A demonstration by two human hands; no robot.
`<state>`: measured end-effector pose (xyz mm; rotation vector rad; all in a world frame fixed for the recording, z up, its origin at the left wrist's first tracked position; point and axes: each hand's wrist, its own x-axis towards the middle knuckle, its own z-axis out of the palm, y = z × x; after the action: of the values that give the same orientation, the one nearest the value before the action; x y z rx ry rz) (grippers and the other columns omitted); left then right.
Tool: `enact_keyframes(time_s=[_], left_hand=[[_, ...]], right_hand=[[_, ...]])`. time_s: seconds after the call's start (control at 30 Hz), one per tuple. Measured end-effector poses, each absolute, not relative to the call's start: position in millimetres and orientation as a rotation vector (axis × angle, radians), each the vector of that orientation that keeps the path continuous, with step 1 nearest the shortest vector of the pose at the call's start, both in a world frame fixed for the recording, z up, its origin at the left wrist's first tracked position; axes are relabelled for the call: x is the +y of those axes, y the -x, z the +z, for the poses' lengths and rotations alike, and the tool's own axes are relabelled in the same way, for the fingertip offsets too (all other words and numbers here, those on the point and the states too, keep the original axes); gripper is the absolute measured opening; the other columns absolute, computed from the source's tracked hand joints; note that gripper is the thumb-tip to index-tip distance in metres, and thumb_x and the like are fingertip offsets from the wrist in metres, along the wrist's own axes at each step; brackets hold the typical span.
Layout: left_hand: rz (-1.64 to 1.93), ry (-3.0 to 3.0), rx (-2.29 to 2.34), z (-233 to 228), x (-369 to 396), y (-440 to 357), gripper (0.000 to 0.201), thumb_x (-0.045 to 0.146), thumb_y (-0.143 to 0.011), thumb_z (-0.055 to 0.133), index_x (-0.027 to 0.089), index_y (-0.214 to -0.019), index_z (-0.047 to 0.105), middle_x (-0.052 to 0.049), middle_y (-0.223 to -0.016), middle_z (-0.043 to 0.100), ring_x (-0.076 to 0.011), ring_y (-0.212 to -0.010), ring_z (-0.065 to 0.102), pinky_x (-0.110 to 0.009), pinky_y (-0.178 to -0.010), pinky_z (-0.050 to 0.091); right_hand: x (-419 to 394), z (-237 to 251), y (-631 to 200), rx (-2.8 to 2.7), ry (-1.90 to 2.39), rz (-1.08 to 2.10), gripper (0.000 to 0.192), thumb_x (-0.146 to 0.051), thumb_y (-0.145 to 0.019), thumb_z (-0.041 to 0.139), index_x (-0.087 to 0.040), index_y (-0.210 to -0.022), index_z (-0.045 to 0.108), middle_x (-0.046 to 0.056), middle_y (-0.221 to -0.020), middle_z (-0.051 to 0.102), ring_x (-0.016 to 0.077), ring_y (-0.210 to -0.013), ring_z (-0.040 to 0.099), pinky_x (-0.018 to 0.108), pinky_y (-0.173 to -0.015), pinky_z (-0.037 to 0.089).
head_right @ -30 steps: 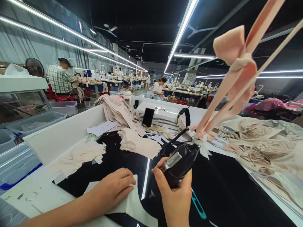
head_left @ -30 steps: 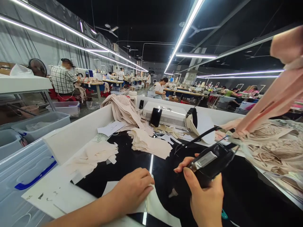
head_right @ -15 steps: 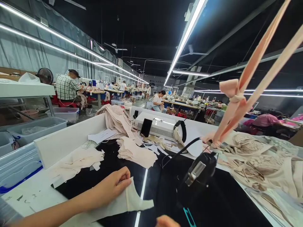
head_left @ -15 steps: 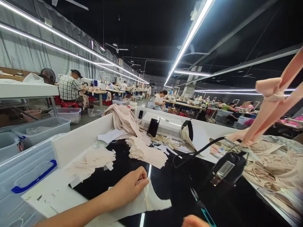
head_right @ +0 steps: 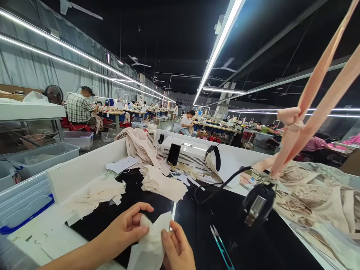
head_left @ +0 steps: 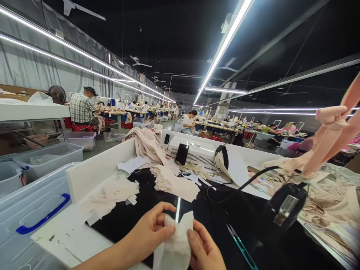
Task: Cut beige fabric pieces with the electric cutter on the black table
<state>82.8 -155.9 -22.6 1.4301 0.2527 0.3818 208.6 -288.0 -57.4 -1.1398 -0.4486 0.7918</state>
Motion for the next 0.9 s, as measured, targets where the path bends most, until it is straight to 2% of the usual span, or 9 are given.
enact_keyframes(time_s=[0.13,0.2,0.27,0.37,0.47,0.6,0.67,0.77,0.9], left_hand=[[0.199,-1.424,0.226,-30,-145,-70,0.072,0.072,-0.073,0.083,0.015,-0.108,0.058,0.000,-0.080,0.063,-0.0154,-0.075,0.060,-0.028,-0.076,0.046],[0.181,-1.458,0.135,-26,-144,-68,0.071,0.077,-0.074,0.079,0.013,-0.099,0.062,-0.004,-0.087,0.066,-0.0171,-0.081,0.061,-0.027,-0.077,0.045],[0.243,-1.501,0.095,-20,-145,-69,0.069,0.079,-0.079,0.073,0.013,-0.099,0.067,-0.005,-0.091,0.066,-0.0178,-0.084,0.060,-0.026,-0.077,0.043],[0.346,-1.513,0.171,-15,-145,-77,0.070,0.081,-0.085,0.064,0.013,-0.101,0.070,-0.004,-0.084,0.065,-0.0163,-0.076,0.056,-0.024,-0.070,0.042],[0.423,-1.497,0.278,-18,-141,-86,0.072,0.084,-0.084,0.061,0.013,-0.096,0.070,-0.003,-0.077,0.061,-0.0138,-0.066,0.049,-0.023,-0.060,0.037],[0.521,-1.589,0.404,-26,-126,-95,0.069,0.084,-0.086,0.056,0.015,-0.085,0.064,0.000,-0.072,0.056,-0.0135,-0.063,0.046,-0.023,-0.056,0.034],[0.571,-1.632,0.459,-27,-113,-99,0.069,0.085,-0.085,0.055,0.017,-0.079,0.059,0.002,-0.068,0.052,-0.0134,-0.063,0.045,-0.023,-0.055,0.034],[0.636,-1.677,0.511,-23,-88,-110,0.065,0.081,-0.085,0.059,0.017,-0.074,0.056,0.002,-0.067,0.050,-0.0137,-0.063,0.045,-0.024,-0.057,0.035],[0.710,-1.758,0.593,-9,-50,-135,0.052,0.064,-0.096,0.062,0.015,-0.077,0.061,0.000,-0.075,0.058,-0.0169,-0.072,0.055,-0.027,-0.066,0.046]], right_hand=[[-277,-38,-214,-0.565,1.142,0.738,0.055,-0.063,-0.070,0.085,-0.023,-0.105,0.071,0.003,-0.075,0.070,0.0234,-0.068,0.068,0.034,-0.061,0.054],[-270,-31,-215,-0.683,1.178,0.758,0.051,-0.061,-0.070,0.086,-0.023,-0.102,0.073,0.000,-0.073,0.067,0.0196,-0.065,0.064,0.030,-0.060,0.050],[-264,-27,-216,-0.814,1.200,0.802,0.047,-0.059,-0.073,0.085,-0.023,-0.100,0.074,-0.002,-0.071,0.063,0.0164,-0.063,0.059,0.026,-0.060,0.045],[-253,-24,-218,-0.957,1.198,0.892,0.041,-0.057,-0.079,0.082,-0.022,-0.100,0.074,-0.005,-0.069,0.057,0.0121,-0.062,0.052,0.023,-0.059,0.037],[-243,-29,-221,-0.975,1.200,0.937,0.044,-0.059,-0.082,0.079,-0.022,-0.104,0.071,-0.006,-0.069,0.055,0.0096,-0.059,0.047,0.022,-0.056,0.032],[-234,-45,-221,-0.942,1.218,0.986,0.058,-0.069,-0.080,0.073,-0.023,-0.115,0.067,-0.005,-0.068,0.060,0.0117,-0.054,0.051,0.024,-0.055,0.036],[-230,-53,-221,-0.937,1.243,0.987,0.063,-0.072,-0.073,0.076,-0.022,-0.110,0.070,-0.002,-0.070,0.066,0.0157,-0.058,0.059,0.027,-0.059,0.043],[-225,-59,-231,-0.939,1.304,0.912,0.058,-0.070,-0.065,0.081,-0.019,-0.093,0.075,0.002,-0.076,0.073,0.0209,-0.069,0.065,0.031,-0.067,0.047],[-215,-55,-262,-0.875,1.391,0.729,0.053,-0.070,-0.069,0.078,-0.021,-0.088,0.074,0.001,-0.072,0.071,0.0221,-0.070,0.063,0.032,-0.066,0.046]])
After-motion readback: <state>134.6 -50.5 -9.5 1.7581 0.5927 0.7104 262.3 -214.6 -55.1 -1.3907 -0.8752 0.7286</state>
